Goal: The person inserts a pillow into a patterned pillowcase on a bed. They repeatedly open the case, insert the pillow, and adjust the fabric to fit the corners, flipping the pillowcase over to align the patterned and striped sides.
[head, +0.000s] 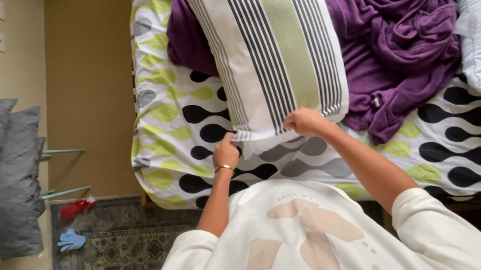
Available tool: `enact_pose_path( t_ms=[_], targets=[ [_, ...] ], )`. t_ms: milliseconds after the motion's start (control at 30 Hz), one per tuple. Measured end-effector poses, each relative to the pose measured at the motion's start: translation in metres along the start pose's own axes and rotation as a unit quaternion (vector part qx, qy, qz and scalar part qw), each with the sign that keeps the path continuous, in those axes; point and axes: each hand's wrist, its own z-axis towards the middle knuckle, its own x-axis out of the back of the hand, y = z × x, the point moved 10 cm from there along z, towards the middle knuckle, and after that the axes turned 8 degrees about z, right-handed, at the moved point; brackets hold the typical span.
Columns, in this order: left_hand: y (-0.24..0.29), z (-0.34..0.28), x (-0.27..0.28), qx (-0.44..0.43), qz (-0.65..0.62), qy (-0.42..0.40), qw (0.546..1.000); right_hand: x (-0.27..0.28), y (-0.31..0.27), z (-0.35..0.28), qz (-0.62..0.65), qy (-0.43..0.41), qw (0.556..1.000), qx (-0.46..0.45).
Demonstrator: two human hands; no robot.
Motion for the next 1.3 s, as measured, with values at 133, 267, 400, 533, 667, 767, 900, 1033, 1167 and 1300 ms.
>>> enact_pose_path(
  t_ms=[133, 267, 400, 533, 667, 767, 900, 1033, 1167, 1300],
  targets=[
    [0.009, -0.007, 0.023, 0.002, -0.043, 0.032, 0.999, 0.077, -0.037, -0.026, -0.001, 0.229, 0.968, 0.103],
    [0.018, 0.005, 0.040, -0.017, -0.044, 0.082, 0.996, 0.099, -0.063, -0.047, -0.097, 0.347, 0.915, 0.183],
    [0.014, 0.021, 0.042, -0.052, 0.039, 0.111, 0.992, 0.084, -0.040, -0.057, -0.200, 0.338, 0.903, 0.173],
    [0.037, 0.020, 0.040, -0.136, 0.124, 0.206, 0.961, 0.070, 0.007, -0.052, -0.128, 0.370, 0.902, 0.181],
    [0.043, 0.019, 0.025, -0.227, 0.152, 0.201, 0.941, 0.063, 0.013, -0.051, 0.081, 0.191, 0.976, 0.072],
    [0.020, 0.011, 0.030, -0.210, 0.125, 0.166, 0.955, 0.052, -0.013, -0.067, 0.165, 0.002, 0.986, 0.026],
    [-0.002, 0.009, 0.019, -0.132, 0.022, 0.158, 0.978, 0.074, -0.026, -0.059, 0.076, 0.189, 0.976, 0.079],
    [0.012, -0.008, -0.008, -0.144, 0.156, -0.085, 0.973, 0.000, 0.038, -0.025, 0.044, -0.034, 0.997, -0.050],
    [0.019, -0.028, 0.027, -0.166, 0.122, -0.121, 0.971, -0.022, 0.015, -0.052, 0.109, -0.183, 0.976, -0.033],
    [-0.018, -0.040, -0.005, -0.104, 0.128, -0.175, 0.971, -0.044, -0.048, -0.083, 0.175, -0.267, 0.948, 0.002]
  ],
)
